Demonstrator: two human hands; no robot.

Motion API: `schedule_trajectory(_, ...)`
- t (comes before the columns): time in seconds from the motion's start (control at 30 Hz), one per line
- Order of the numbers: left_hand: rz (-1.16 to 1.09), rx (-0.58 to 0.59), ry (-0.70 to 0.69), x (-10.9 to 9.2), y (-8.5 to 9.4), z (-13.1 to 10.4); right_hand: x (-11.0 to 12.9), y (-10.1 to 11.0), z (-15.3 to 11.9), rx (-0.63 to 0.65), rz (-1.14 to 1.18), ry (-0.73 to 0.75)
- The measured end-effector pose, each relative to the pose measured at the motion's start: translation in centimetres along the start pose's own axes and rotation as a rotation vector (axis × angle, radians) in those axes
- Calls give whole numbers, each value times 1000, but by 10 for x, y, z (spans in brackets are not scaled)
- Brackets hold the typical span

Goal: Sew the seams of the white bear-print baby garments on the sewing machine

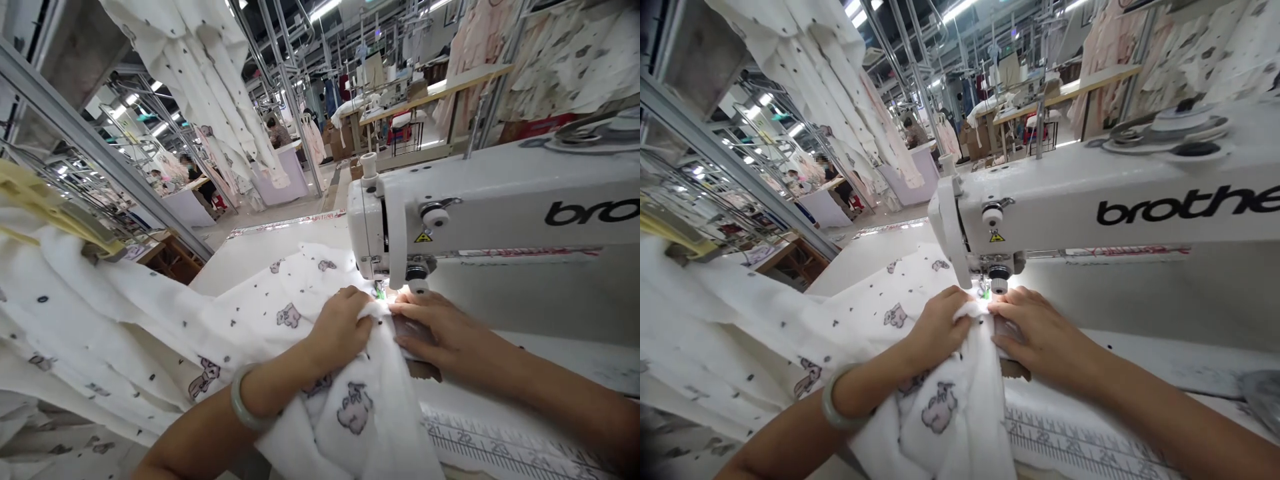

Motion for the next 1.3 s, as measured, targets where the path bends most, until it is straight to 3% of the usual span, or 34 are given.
schedule_trajectory(0.17, -109, -111, 103, 6, 5, 0, -1, -6, 1, -21, 3, -67)
schedule_trajectory(0.37, -123, -130, -6, 3, 6, 0, 5, -2, 9, 44, 20, -64)
schedule_trajectory(0.53, 135, -17, -216, -5, 4, -3, 13, 4, 9, 102, 15, -4)
schedule_trajectory(0.63, 137, 72, -325, -10, 1, -5, 14, 3, 3, 110, -12, 34)
schedule_trajectory(0.8, 72, 189, -266, -8, -1, -8, 13, 1, -5, 93, -64, 79)
schedule_trajectory(1.07, 257, 233, -292, -12, -5, -10, 14, 2, -7, 158, -55, 101)
schedule_trajectory(1.3, 287, 312, -275, -15, -6, -6, 12, 2, -6, 194, -81, 152)
Point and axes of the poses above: each hand's wrist, its own z-axis towards the middle knuckle, its own y-axis out of the back of the hand, x = y × z, the point moved 6 cm from there along z, towards the middle knuckle, and after that the axes turned 11 degrees about -y, right-handed, at the moved point
